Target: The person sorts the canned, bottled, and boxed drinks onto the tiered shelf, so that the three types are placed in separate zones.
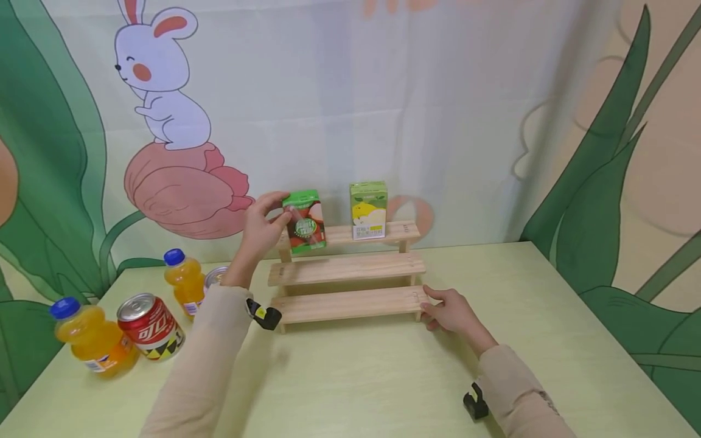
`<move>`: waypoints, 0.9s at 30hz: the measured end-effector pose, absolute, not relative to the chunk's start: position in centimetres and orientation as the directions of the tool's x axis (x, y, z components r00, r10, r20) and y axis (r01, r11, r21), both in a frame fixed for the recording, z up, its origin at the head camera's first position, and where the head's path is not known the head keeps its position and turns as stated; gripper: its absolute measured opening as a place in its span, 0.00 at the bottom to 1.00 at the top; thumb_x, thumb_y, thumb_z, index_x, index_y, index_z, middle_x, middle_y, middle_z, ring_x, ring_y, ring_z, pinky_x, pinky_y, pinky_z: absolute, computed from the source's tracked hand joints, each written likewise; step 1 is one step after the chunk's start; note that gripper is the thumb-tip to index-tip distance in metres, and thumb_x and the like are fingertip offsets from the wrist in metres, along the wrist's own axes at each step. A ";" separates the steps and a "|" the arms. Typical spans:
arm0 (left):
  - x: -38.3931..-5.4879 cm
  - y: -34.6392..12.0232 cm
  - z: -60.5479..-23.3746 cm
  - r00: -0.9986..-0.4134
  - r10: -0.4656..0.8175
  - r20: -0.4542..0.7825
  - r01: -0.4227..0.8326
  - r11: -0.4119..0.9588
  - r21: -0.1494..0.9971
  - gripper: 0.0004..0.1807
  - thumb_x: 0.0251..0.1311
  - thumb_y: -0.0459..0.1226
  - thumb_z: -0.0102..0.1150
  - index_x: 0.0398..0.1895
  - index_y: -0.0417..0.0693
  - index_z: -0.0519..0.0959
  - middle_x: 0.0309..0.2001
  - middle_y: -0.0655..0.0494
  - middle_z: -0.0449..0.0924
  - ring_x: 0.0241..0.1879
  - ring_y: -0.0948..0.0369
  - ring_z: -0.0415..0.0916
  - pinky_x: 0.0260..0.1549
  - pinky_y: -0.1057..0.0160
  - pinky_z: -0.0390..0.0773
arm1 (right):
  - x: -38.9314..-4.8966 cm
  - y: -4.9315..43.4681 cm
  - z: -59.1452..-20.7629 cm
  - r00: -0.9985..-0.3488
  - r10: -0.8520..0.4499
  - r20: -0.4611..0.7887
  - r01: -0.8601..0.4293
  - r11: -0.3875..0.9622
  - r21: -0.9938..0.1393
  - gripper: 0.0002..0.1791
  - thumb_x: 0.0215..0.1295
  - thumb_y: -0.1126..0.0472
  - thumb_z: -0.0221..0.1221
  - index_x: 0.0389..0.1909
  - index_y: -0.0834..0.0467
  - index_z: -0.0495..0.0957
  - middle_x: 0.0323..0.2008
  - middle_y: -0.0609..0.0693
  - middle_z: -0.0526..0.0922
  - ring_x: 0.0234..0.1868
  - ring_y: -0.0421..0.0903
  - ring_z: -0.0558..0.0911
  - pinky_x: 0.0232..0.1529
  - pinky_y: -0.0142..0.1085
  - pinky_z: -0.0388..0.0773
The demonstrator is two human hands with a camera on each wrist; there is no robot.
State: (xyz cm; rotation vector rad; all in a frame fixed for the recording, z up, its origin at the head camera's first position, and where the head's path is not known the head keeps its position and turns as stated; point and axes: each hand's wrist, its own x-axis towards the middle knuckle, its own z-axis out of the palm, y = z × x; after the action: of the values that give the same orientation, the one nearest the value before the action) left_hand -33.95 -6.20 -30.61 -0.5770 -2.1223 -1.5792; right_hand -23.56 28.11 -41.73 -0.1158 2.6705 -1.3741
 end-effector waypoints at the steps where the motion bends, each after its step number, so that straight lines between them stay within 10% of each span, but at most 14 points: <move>1: -34.1 -6.1 -30.6 -0.824 0.072 0.563 0.560 0.264 0.785 0.17 0.53 0.21 0.54 0.48 0.31 0.75 0.49 0.40 0.72 0.48 0.50 0.72 0.46 0.57 0.75 | -23.5 28.1 -41.7 -0.988 -0.131 -0.085 -0.007 0.581 -0.814 0.28 0.66 0.63 0.51 0.64 0.69 0.56 0.28 0.58 0.83 0.23 0.50 0.82 0.14 0.36 0.70; 27: -36.1 -5.4 -31.1 -0.856 0.088 0.510 0.516 0.210 0.830 0.19 0.57 0.23 0.52 0.53 0.37 0.74 0.54 0.46 0.70 0.53 0.54 0.68 0.51 0.60 0.71 | -23.4 27.9 -41.5 -0.989 -0.110 -0.101 0.018 0.587 -0.810 0.28 0.66 0.63 0.51 0.64 0.68 0.57 0.28 0.58 0.83 0.23 0.50 0.82 0.15 0.36 0.70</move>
State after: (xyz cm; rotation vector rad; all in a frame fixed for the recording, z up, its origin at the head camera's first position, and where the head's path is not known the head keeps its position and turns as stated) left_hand -36.11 -5.37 -31.08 -0.5640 -2.1390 -1.6842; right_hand -23.38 27.88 -41.55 -0.0778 2.6715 -1.3655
